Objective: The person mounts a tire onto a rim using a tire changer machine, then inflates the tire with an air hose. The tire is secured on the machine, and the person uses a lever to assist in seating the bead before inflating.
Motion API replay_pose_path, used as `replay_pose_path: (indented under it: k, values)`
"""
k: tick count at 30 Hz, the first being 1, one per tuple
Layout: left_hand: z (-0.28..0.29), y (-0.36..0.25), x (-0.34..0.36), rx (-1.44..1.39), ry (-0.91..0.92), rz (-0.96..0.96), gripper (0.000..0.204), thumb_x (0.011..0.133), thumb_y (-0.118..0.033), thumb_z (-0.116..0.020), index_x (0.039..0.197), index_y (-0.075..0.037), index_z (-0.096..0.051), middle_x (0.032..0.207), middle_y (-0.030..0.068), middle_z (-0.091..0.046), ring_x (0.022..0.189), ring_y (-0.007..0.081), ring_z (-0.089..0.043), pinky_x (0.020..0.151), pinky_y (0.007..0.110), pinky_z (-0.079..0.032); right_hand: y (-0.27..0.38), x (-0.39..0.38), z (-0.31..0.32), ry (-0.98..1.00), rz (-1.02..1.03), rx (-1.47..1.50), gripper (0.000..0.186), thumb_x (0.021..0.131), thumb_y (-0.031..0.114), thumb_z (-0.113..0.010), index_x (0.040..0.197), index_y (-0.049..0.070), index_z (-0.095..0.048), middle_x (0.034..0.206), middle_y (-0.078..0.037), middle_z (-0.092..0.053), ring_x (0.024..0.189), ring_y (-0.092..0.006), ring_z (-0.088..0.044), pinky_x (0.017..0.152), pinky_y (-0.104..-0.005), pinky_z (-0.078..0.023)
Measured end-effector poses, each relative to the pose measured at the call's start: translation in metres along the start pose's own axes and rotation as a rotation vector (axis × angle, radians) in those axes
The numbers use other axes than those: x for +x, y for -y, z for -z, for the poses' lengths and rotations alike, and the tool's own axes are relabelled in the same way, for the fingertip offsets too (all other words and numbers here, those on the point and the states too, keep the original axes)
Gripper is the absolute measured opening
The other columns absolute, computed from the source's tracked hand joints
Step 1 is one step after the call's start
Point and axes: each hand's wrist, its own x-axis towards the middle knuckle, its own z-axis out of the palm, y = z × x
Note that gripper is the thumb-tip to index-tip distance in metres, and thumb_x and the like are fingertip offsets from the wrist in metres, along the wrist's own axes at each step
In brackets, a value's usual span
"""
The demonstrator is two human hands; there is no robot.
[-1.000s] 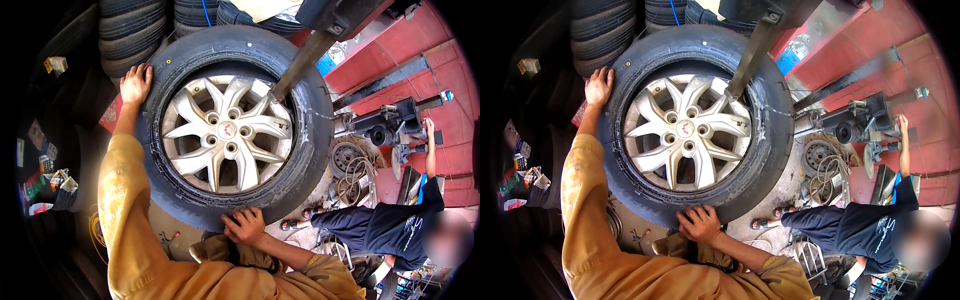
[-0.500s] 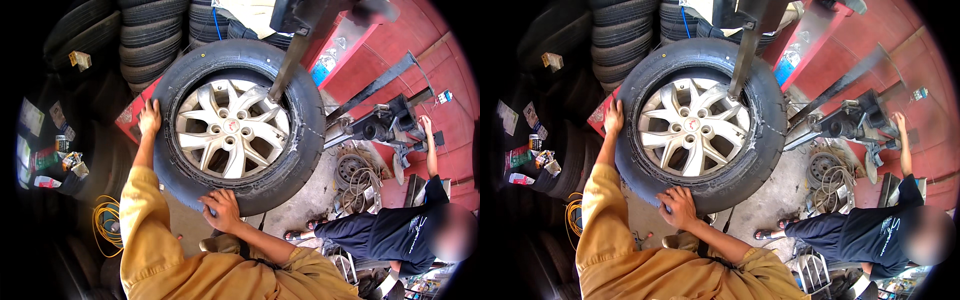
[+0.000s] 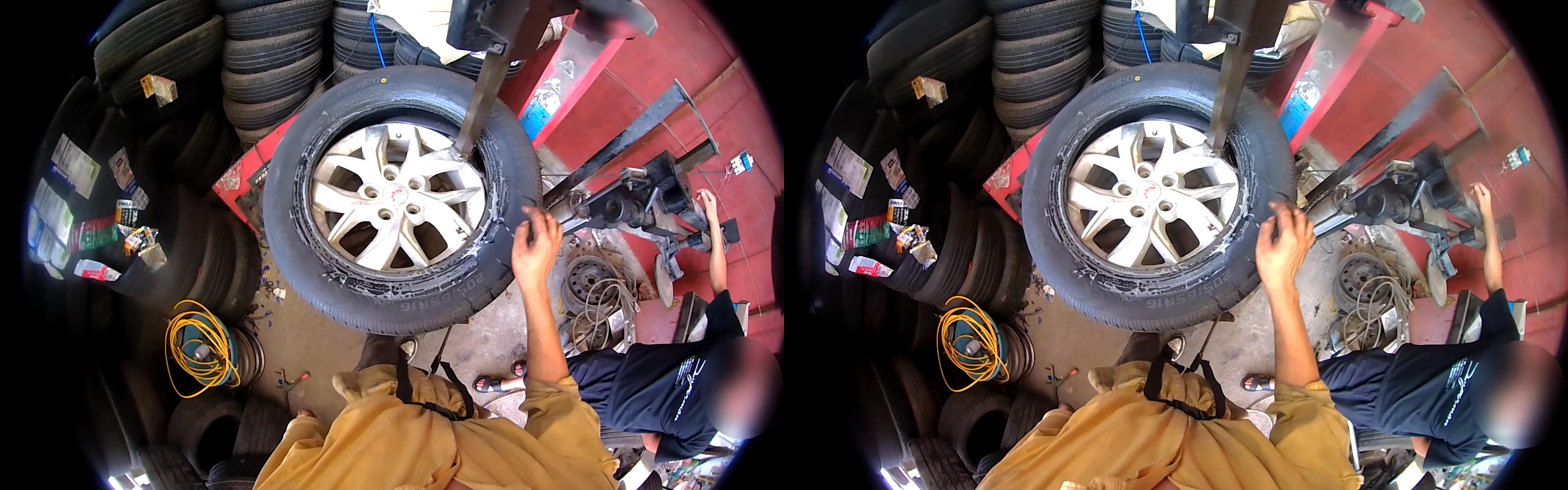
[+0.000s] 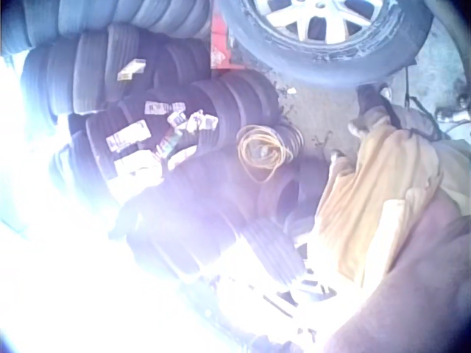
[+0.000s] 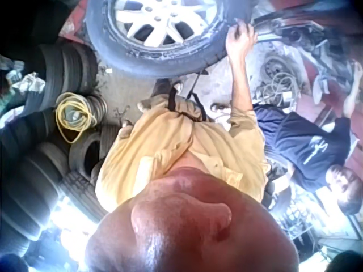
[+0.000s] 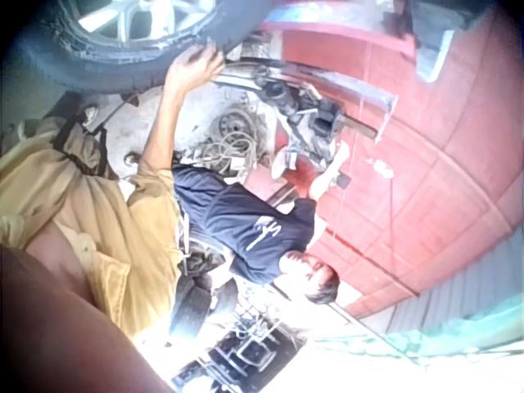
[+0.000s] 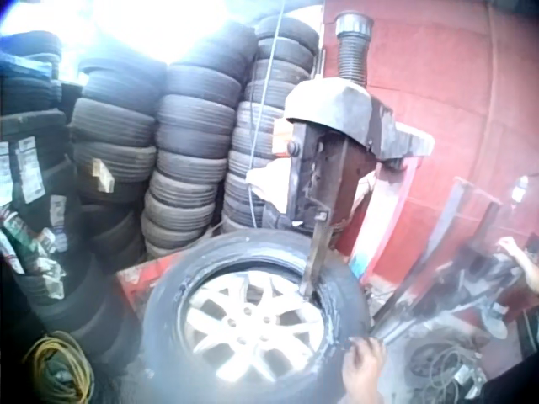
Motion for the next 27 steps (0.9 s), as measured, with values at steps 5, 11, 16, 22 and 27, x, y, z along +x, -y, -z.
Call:
replay_pose_path:
  k: [5, 11, 16, 22, 27]
  values:
    - [-0.003, 0.007, 0.030, -0.146, -0.013, 0.103, 0.064, 0.099, -0.054, -0.048, 0.128, 0.002, -0.058, 0.111, 0.0173, -0.065, 0.096, 0.0326, -0.060, 0.078, 0.044, -0.046, -0.012, 0.036, -0.015, 0.012, -0.009, -0.159, 0.043, 0.092, 0.024, -0.061, 0.132, 0.011, -0.059, 0.132, -0.021, -0.055, 0.125, -0.0408, -0.049, 0.102, -0.0561, -0.037]
    - [-0.015, -0.091, 0.067, -0.351, 0.011, -0.154, 0.067, 0.096, -0.061, -0.050, 0.122, 0.000, -0.063, 0.100, 0.0113, -0.068, 0.079, 0.0291, -0.062, 0.062, 0.047, -0.050, -0.027, 0.068, -0.060, 0.247, -0.162, -0.298, 0.060, 0.099, 0.045, -0.051, 0.150, 0.015, -0.040, 0.142, -0.033, -0.042, 0.131, -0.0503, -0.041, 0.105, -0.0633, -0.032]
    - [-0.077, -0.209, -0.036, -0.499, 0.398, -0.322, 0.059, 0.096, -0.057, -0.047, 0.127, -0.007, -0.057, 0.113, 0.0075, -0.063, 0.093, 0.0217, -0.059, 0.073, 0.038, -0.047, -0.056, 0.069, -0.070, 0.318, -0.449, -0.207, 0.064, 0.101, 0.050, -0.042, 0.155, 0.015, -0.033, 0.141, -0.033, -0.045, 0.132, -0.0497, -0.043, 0.108, -0.0608, -0.032]
    - [-0.119, -0.257, -0.075, -0.848, 0.959, -0.364, 0.052, 0.105, -0.047, -0.039, 0.139, -0.010, -0.051, 0.133, 0.0127, -0.059, 0.116, 0.0297, -0.058, 0.101, 0.042, -0.047, -0.055, 0.046, -0.093, 0.349, -0.486, -0.083, 0.066, 0.102, 0.050, -0.040, 0.154, 0.011, -0.032, 0.142, -0.031, -0.046, 0.131, -0.0473, -0.045, 0.107, -0.0600, -0.033]
    - [-0.152, -0.277, -0.099, -0.855, 1.040, -0.309, 0.053, 0.105, -0.047, -0.037, 0.140, -0.009, -0.050, 0.136, 0.0115, -0.057, 0.120, 0.0292, -0.055, 0.105, 0.042, -0.044, -0.049, 0.058, -0.093, 0.398, -0.499, -0.268, 0.071, 0.100, 0.045, -0.043, 0.151, -0.003, -0.030, 0.135, -0.035, -0.049, 0.126, -0.0485, -0.048, 0.106, -0.0595, -0.035]
